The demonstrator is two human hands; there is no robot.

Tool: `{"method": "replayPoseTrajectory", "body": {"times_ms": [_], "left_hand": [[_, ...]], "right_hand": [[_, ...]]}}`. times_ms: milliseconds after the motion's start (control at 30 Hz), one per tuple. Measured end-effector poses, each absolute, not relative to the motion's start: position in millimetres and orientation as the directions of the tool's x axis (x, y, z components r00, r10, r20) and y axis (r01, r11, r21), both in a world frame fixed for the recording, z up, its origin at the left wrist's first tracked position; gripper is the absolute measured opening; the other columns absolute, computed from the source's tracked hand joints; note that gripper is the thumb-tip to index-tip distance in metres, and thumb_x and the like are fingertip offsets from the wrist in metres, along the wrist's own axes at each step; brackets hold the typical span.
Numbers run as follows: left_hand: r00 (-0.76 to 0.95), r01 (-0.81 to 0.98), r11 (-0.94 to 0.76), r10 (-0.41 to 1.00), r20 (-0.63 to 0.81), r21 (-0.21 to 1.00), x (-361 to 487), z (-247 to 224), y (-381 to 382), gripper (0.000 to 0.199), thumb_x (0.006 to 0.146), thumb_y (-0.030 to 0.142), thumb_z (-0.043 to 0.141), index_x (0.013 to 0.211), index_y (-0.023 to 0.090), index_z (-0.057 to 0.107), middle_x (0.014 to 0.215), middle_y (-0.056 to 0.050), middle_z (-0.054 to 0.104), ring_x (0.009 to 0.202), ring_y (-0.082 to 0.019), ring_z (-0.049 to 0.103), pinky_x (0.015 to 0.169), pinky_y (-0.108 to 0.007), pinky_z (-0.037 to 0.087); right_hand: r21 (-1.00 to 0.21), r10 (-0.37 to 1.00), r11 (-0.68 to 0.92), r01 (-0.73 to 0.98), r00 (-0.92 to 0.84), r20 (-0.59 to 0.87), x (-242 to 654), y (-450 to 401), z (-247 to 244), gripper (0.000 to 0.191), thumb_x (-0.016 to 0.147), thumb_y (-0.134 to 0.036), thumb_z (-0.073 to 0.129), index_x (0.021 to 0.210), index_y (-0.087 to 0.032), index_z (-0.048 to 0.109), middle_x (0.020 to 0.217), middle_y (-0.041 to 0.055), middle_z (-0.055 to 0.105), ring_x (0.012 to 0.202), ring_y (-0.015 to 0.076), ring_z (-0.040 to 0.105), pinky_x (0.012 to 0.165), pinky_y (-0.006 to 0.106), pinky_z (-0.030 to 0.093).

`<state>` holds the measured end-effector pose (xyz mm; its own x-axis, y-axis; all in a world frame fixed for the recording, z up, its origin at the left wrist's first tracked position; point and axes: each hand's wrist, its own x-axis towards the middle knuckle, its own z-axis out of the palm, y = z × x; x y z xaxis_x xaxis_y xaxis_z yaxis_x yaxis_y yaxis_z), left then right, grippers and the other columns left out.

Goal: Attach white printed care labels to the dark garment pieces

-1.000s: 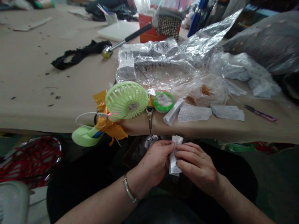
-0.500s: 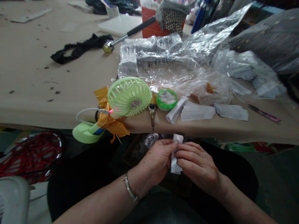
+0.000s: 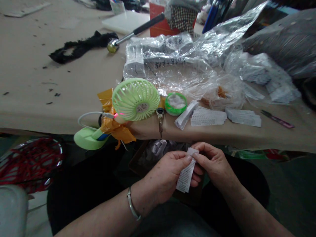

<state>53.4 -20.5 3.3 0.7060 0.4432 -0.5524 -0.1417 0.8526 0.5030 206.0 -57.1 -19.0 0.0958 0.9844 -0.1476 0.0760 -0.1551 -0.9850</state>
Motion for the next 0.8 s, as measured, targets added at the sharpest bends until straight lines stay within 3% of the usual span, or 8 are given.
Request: {"method": "replayPoseTrajectory", "body": {"times_ms": [233,400,533,700,800], "left_hand": [[0.743,-0.123,0.881,0.387,-0.546,0.456,42,-4,-19,0.015,0.083,0.026,0.059,0.078,0.012,0.063,0.062,-0.002,0.06,0.05,-0.011,0.059,0.05,-0.021,0.047],[0.81,-0.093,0.88,0.338,-0.479,0.465,35,-7,-19,0.021,0.078,0.033,0.065,0.073,0.013,0.062,0.06,-0.001,0.057,0.049,-0.011,0.058,0.048,-0.021,0.046],[0.836,-0.054,0.876,0.302,-0.458,0.48,33,-6,-21,0.023,0.08,0.034,0.062,0.074,0.012,0.063,0.06,-0.002,0.058,0.049,-0.01,0.057,0.05,-0.02,0.045],[0.834,-0.028,0.867,0.295,-0.466,0.498,33,-6,-24,0.026,0.076,0.038,0.065,0.073,0.013,0.062,0.059,-0.002,0.059,0.049,-0.01,0.056,0.052,-0.022,0.045],[0.824,-0.031,0.869,0.303,-0.479,0.495,33,-5,-22,0.026,0.076,0.038,0.065,0.071,0.013,0.061,0.057,-0.001,0.057,0.047,-0.01,0.055,0.05,-0.021,0.044]], "right_hand": [[-0.979,0.979,-0.2,-0.036,0.038,-0.201,195,-58,-20,0.011,0.08,-0.03,0.065,0.082,-0.02,0.061,0.072,-0.0015,0.064,0.062,0.0116,0.06,0.057,0.021,0.051],[-0.97,0.934,-0.209,-0.121,-0.32,-0.161,207,-48,-24,0.043,0.075,-0.041,0.07,0.112,-0.023,0.06,0.098,0.005,0.068,0.078,0.0171,0.067,0.065,0.028,0.056],[-0.915,0.853,-0.311,-0.257,-0.501,-0.149,211,-41,-31,0.038,0.07,-0.039,0.075,0.101,-0.02,0.066,0.123,0.0094,0.059,0.095,0.0222,0.066,0.077,0.034,0.055],[-0.848,0.849,-0.388,-0.36,-0.498,-0.177,204,-38,-38,0.022,0.069,-0.03,0.076,0.085,-0.018,0.067,0.119,0.0081,0.061,0.099,0.0221,0.064,0.081,0.034,0.054],[-0.877,0.858,-0.358,-0.32,-0.484,-0.173,203,-38,-36,0.026,0.07,-0.034,0.075,0.089,-0.019,0.066,0.118,0.0085,0.062,0.098,0.0225,0.065,0.079,0.034,0.055]]}}
